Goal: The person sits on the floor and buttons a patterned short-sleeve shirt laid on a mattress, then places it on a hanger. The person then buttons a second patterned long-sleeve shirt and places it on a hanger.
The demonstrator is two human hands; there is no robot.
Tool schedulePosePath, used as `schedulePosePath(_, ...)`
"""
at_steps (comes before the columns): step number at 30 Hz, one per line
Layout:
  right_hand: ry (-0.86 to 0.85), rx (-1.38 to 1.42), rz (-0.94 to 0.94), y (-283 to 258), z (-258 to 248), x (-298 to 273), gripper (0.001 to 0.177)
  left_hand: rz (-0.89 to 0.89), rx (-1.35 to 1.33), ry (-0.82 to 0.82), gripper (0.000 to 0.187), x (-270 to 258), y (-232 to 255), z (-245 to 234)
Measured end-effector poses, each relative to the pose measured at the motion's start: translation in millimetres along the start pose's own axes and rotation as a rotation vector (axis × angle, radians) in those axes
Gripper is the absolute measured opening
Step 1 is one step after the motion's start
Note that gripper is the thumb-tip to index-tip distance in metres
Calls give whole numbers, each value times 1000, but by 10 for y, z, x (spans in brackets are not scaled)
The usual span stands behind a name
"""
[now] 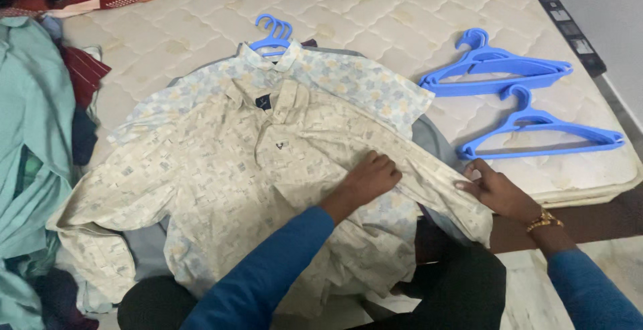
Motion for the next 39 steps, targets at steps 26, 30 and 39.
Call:
schedulePosePath(26, -662, -182, 570, 1234, 218, -678, 66, -165, -528, -68, 26, -507, -427, -741)
schedulePosePath(30, -458, -531, 345, 959, 64, -312, 60, -229, -372, 194, 16, -812, -796, -831)
schedulePosePath(39, -46, -247, -270, -1464, 182, 266, 37, -799, -34, 477, 36, -2543, -1754, -1539)
Point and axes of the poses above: each hand's wrist, its own x-axis towards the middle knuckle, its own z-axis out of the palm, y = z × x, the point moved 6 cm from there along x, towards the middle knuckle, and after that the axes turned 6 degrees about -y, right-handed, at the moved point
